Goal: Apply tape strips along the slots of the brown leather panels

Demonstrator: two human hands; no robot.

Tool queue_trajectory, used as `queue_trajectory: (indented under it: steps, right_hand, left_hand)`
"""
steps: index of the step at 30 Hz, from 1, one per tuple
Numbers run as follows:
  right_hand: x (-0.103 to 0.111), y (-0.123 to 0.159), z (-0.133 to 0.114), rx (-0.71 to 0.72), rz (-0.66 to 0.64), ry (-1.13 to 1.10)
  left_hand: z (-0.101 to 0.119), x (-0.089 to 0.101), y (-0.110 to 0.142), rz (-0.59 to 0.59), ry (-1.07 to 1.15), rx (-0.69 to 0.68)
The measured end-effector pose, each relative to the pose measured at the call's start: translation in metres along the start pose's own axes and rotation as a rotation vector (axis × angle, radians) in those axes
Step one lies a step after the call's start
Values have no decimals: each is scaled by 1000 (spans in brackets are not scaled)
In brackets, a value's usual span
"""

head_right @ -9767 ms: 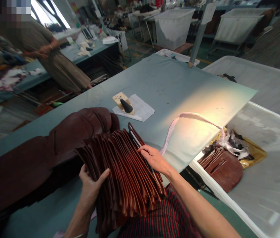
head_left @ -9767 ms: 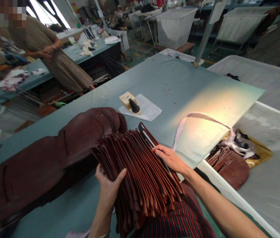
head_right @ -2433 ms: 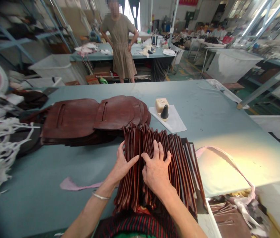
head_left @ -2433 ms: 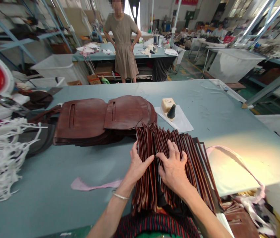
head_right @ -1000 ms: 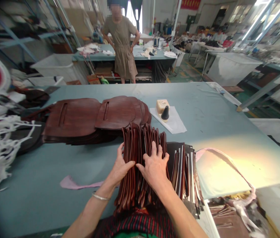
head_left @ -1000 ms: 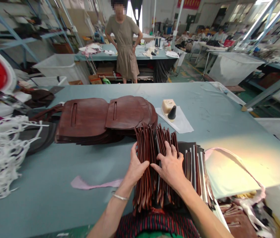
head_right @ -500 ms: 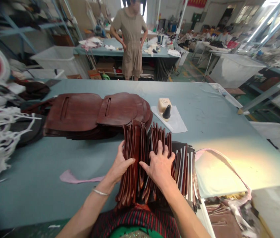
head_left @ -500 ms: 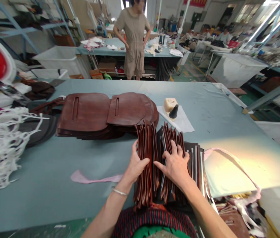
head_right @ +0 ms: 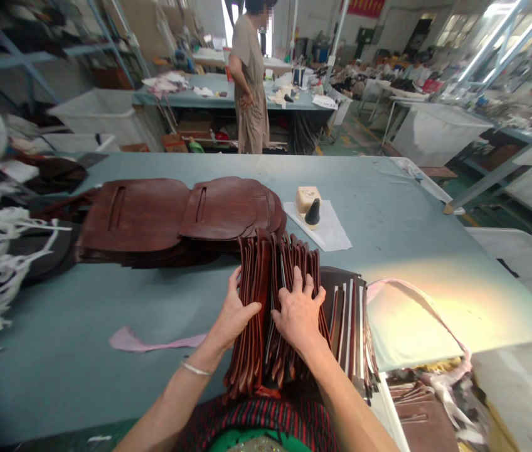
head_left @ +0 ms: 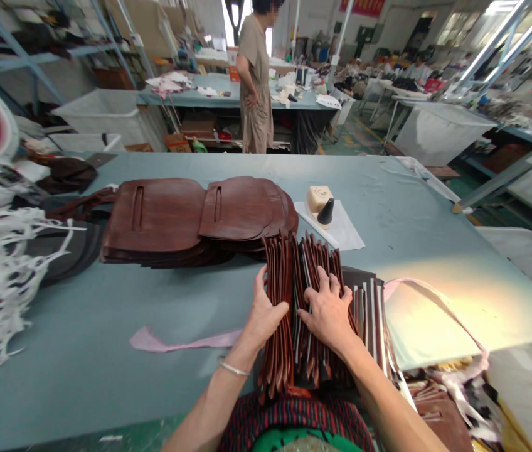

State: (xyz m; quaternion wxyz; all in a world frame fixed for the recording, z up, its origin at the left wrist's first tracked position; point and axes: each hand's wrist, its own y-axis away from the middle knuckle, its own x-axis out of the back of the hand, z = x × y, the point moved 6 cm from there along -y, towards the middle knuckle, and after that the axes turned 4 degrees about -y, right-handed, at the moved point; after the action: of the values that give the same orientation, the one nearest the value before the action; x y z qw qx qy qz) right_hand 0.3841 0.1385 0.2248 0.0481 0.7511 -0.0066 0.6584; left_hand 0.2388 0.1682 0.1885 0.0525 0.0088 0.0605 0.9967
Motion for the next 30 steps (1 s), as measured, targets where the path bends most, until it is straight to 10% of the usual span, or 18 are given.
queue_trajectory:
  steps: [18,30]
  right_hand:
    - [-3,3,11,-95,-18,-51]
    - [-1,3,5,-81,30,-71]
  left_hand:
    - [-3,-3,-3,96,-452,-86]
    - [-9,24,-3,37,-132,0]
